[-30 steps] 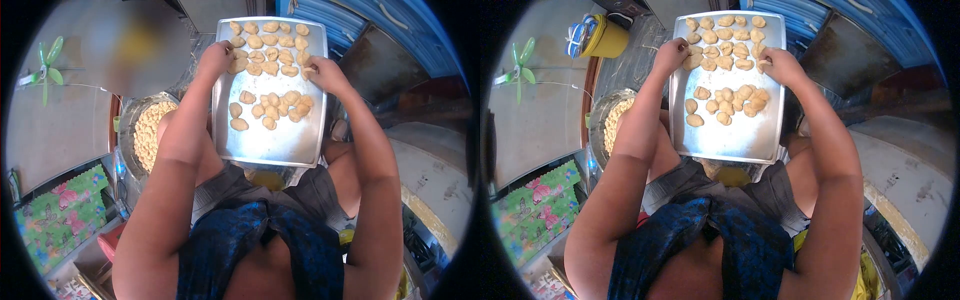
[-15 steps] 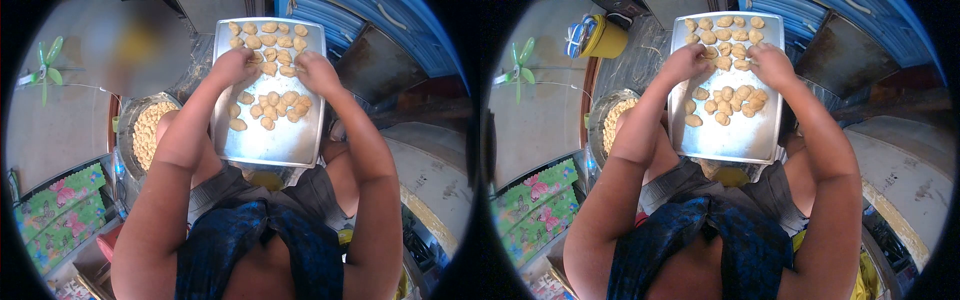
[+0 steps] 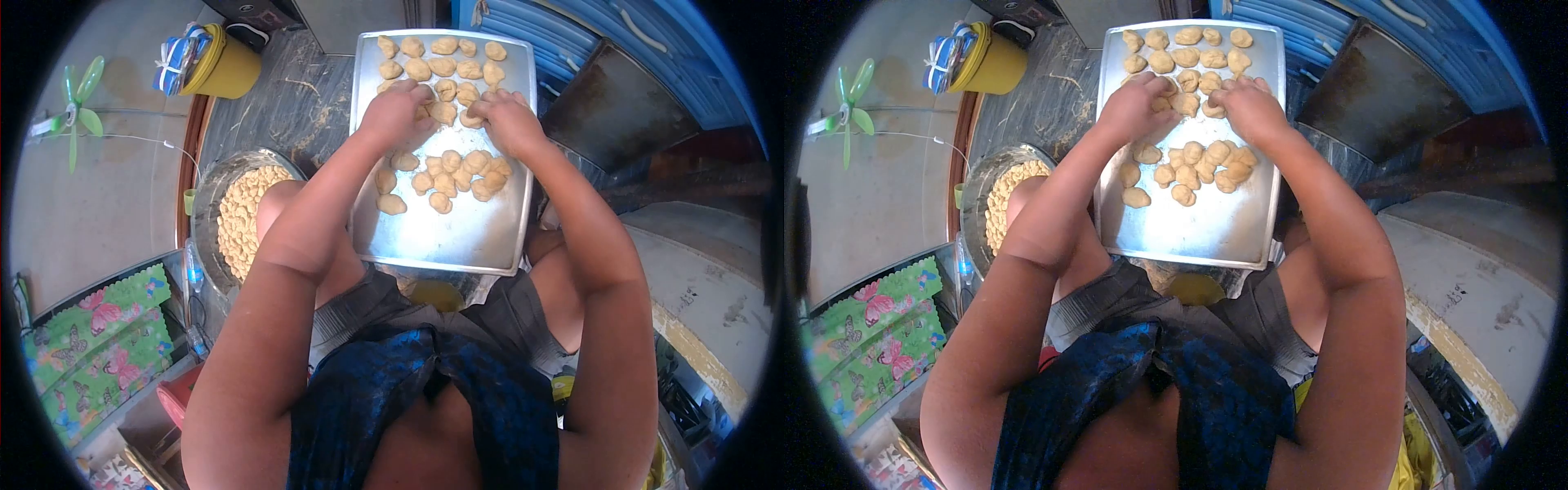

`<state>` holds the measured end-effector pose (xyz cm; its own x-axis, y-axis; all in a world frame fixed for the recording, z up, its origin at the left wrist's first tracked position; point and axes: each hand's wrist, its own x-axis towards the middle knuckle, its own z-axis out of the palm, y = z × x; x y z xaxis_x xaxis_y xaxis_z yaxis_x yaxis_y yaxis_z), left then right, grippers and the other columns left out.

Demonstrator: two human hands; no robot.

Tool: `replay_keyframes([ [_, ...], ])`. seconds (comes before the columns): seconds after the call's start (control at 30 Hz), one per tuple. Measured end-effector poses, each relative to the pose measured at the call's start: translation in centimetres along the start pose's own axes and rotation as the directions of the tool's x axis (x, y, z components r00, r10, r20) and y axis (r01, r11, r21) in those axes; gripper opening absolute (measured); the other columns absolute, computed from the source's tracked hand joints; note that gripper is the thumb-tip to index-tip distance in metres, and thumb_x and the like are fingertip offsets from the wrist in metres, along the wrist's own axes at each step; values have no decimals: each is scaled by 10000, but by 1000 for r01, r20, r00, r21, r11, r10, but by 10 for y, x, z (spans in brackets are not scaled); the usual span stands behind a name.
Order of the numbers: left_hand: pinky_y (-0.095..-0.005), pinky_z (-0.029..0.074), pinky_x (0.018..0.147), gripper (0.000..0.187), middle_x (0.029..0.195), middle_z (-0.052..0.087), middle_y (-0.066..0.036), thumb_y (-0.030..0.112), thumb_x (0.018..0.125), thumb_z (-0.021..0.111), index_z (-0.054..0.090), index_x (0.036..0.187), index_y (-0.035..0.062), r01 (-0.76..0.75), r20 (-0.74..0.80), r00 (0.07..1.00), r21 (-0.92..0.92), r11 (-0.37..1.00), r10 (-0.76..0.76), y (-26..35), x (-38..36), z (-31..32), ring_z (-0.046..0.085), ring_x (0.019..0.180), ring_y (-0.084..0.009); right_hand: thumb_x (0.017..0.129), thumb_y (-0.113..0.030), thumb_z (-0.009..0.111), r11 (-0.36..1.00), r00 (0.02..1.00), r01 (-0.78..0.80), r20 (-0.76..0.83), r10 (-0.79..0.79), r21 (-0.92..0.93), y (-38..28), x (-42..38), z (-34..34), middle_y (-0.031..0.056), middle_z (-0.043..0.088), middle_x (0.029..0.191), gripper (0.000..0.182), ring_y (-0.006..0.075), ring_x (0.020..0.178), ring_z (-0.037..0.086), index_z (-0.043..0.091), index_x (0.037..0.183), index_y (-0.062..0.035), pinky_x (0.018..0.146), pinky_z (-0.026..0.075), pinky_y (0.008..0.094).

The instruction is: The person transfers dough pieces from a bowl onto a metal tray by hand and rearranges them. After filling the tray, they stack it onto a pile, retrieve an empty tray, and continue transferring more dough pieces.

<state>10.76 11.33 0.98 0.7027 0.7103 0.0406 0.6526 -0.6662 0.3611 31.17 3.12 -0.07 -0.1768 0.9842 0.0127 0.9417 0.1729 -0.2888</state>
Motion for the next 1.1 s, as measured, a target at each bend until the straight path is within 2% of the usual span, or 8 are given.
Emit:
replay_keyframes([
  [0.03,-386,474,754,291,905,607,-91,271,730,685,617,924,65,-114,-74,991,-23,993,112,0,-1,3,582,879,-282,762,-59,566,1000,1000,-3,-10,3,12,0,0,1,40,591,949,214,227,996,522,641,942,-147,899,360,360],
  [0.17,-386,472,762,277,882,612,-85,273,733,679,626,917,74,-152,-38,988,22,988,153,4,-1,12,580,866,-277,790,-85,500,1000,999,-25,25,25,-18,-3,2,-2,41,609,993,230,212,1026,532,656,944,-153,920,353,337],
  [0.3,-380,471,730,223,822,618,-91,265,751,660,629,852,68,-141,-20,990,31,990,141,7,-1,11,585,820,-280,768,-109,543,999,999,29,39,-31,28,-3,3,-14,62,604,999,207,235,1026,531,649,945,-130,923,361,348],
  [0.37,-382,468,730,209,824,616,-102,265,756,649,621,824,70,-94,-2,996,36,995,94,7,-1,11,588,809,-280,759,-133,575,983,992,-114,-38,120,144,0,9,-18,87,592,1024,238,266,1032,526,633,989,-119,922,372,364],
  [0.47,-386,469,732,195,808,612,-107,259,758,640,618,807,72,-51,-10,999,38,998,51,7,0,16,588,816,-281,776,-147,577,967,966,-153,-176,191,206,13,21,-5,105,576,1054,272,291,1033,523,614,1044,-116,918,382,377],
  [0.67,-392,471,752,203,887,592,-107,247,757,633,607,825,58,-60,-99,993,-15,998,58,10,-1,14,574,849,-289,783,-210,601,981,920,-176,-343,192,78,24,35,5,109,566,1098,340,290,1048,528,584,1109,-115,910,395,397],
  [0.87,-389,463,792,251,949,582,-98,235,751,646,628,937,67,-226,-135,966,-19,974,221,5,-1,15,556,899,-291,756,-202,629,869,855,-417,-210,475,267,37,50,6,113,589,1110,376,290,1015,567,590,1118,-108,868,445,382],
  [1.1,-405,382,916,374,1109,574,-77,291,770,636,607,1075,77,-226,1,974,-94,970,227,11,-3,14,507,1060,-287,759,-87,579,900,898,-342,-189,398,269,47,49,-5,146,633,1012,227,317,930,596,662,971,-91,836,460,374],
])
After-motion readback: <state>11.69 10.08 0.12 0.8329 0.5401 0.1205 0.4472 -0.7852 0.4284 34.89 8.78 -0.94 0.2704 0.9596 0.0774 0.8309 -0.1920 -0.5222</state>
